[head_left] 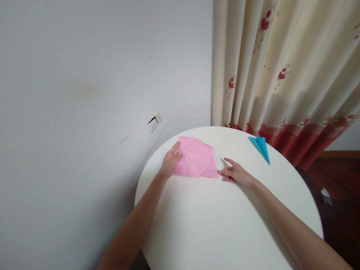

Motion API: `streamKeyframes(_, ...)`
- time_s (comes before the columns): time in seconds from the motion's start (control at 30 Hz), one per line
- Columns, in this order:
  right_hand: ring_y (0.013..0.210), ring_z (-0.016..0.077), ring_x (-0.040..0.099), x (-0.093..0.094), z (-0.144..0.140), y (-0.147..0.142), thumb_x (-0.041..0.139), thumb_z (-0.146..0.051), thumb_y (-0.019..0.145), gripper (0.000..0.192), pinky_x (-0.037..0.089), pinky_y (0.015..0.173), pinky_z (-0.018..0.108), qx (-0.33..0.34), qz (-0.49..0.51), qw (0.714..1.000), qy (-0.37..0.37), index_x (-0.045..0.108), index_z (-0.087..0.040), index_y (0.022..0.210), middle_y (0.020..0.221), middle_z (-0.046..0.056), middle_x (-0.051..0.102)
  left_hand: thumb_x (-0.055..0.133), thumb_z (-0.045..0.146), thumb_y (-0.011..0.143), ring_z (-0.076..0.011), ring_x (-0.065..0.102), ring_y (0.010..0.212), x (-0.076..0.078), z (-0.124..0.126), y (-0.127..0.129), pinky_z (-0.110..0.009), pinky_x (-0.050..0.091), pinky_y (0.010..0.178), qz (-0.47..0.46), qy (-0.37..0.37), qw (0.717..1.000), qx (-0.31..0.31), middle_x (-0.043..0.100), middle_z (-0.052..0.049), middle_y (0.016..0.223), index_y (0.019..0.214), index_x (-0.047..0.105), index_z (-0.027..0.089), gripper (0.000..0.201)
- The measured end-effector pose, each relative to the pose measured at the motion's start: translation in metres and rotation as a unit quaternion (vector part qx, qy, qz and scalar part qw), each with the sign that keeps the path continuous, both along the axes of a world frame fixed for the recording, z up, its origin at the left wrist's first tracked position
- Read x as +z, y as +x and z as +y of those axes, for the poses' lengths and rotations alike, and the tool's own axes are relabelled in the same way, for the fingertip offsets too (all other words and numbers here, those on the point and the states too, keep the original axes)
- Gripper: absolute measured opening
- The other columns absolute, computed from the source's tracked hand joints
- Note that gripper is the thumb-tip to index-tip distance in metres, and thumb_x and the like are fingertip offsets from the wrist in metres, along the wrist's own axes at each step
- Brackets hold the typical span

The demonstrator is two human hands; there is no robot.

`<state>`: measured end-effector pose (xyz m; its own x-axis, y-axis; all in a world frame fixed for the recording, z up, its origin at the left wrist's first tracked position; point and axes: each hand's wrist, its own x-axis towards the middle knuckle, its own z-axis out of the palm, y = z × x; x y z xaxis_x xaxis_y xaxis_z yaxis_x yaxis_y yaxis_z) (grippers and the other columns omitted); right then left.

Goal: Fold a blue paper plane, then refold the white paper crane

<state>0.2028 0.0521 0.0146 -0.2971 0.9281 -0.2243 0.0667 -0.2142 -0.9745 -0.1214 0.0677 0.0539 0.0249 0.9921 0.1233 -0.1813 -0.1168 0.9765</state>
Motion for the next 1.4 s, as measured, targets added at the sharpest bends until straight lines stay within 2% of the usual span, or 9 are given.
streamKeyframes(0.13,0.047,0.0126,0.063,-0.005,0.003,-0.003,0.071,-0.022,0.084,0.053,0.041,0.037,0.018,-0.011,0.008,1.0,-0.008,0.049,-0.013,0.132,0.074,0.004,0.072,0.077,0.033,0.073,-0.0271,0.069,0.099,0.019,0.007,-0.075,-0.043,0.054,0.091,0.154,-0.039,0.987,0.025,0.064,-0.017,0.13,0.153,0.033,0.017,0.093)
streamKeyframes(0.27,0.046,0.0128,0.064,-0.012,0.008,-0.005,0.07,-0.023,0.085,0.04,0.041,0.035,0.017,-0.007,0.014,1.0,-0.01,0.057,-0.014,0.121,0.072,0.004,0.072,0.077,0.038,0.069,-0.0388,0.051,0.13,0.018,0.014,-0.12,-0.053,0.038,0.11,0.417,-0.017,0.904,0.091,0.05,-0.018,0.147,0.129,0.064,0.015,0.065)
streamKeyframes(0.37,0.044,0.0116,0.063,-0.013,0.009,-0.006,0.066,-0.02,0.086,0.031,0.041,0.035,0.017,-0.01,0.012,1.0,-0.017,0.06,-0.013,0.116,0.071,0.004,0.071,0.076,0.039,0.07,-0.0393,0.019,0.149,0.001,0.018,-0.104,-0.052,0.013,0.122,0.446,0.023,0.888,0.108,0.039,-0.014,0.156,0.119,0.07,0.016,0.054)
streamKeyframes(0.47,0.043,0.011,0.062,-0.011,0.009,-0.008,0.063,-0.017,0.088,0.023,0.04,0.035,0.017,-0.014,0.008,1.0,-0.017,0.063,-0.011,0.11,0.07,0.004,0.07,0.071,0.043,0.078,-0.0309,0.025,0.148,-0.025,0.019,-0.062,-0.046,0.007,0.123,0.458,0.071,0.885,0.049,0.048,-0.006,0.151,0.12,0.07,0.027,0.045)
streamKeyframes(0.67,0.043,0.0116,0.063,-0.01,0.007,-0.01,0.066,-0.02,0.085,0.021,0.041,0.035,0.017,-0.023,-0.002,1.0,-0.016,0.065,-0.012,0.105,0.069,0.004,0.07,0.076,0.055,0.073,-0.0435,0.01,0.15,-0.061,0.014,-0.018,-0.065,-0.013,0.112,0.495,0.083,0.864,0.031,0.044,-0.008,0.154,0.126,0.066,0.038,0.057)
streamKeyframes(0.83,0.046,0.0135,0.063,-0.013,0.012,-0.011,0.064,-0.029,0.083,0.023,0.042,0.038,0.02,-0.047,-0.068,0.994,0.065,0.07,-0.013,0.098,0.072,0.006,0.071,0.059,0.056,0.087,-0.0413,0.012,0.15,-0.054,0.018,-0.027,-0.065,-0.009,0.114,0.589,0.101,0.801,0.037,0.036,-0.007,0.159,0.142,0.051,0.039,0.059)
streamKeyframes(1.0,0.087,0.0253,0.067,-0.008,0.038,0.033,0.055,-0.03,0.082,0.024,0.053,0.068,0.033,-0.225,-0.168,0.948,0.15,0.071,-0.014,0.092,0.096,0.014,0.072,0.047,0.06,0.091,-0.0437,0.009,0.149,-0.05,0.03,-0.039,-0.071,-0.002,0.112,0.696,0.056,0.713,0.057,0.028,-0.007,0.162,0.147,0.044,0.036,0.061)
streamKeyframes(1.23,0.132,0.0413,0.036,-0.016,0.052,0.106,0.045,-0.033,0.09,0.043,0.033,0.1,0.057,-0.395,-0.438,0.79,0.165,0.067,-0.015,0.123,0.141,0.022,0.048,0.039,0.061,0.094,-0.047,0.015,0.147,-0.056,0.034,-0.04,-0.076,0.006,0.108,0.714,0.028,0.695,0.082,0.027,-0.011,0.162,0.152,0.035,0.033,0.065)
streamKeyframes(1.4,0.129,0.0417,0.038,-0.027,0.051,0.1,0.05,-0.033,0.089,0.038,0.027,0.102,0.062,-0.343,-0.48,0.794,0.147,0.069,-0.012,0.115,0.133,0.024,0.052,0.041,0.056,0.095,-0.0489,0.015,0.146,-0.036,0.031,-0.026,-0.078,0.007,0.107,0.683,0.011,0.714,0.15,0.031,-0.014,0.16,0.148,0.044,0.026,0.061)
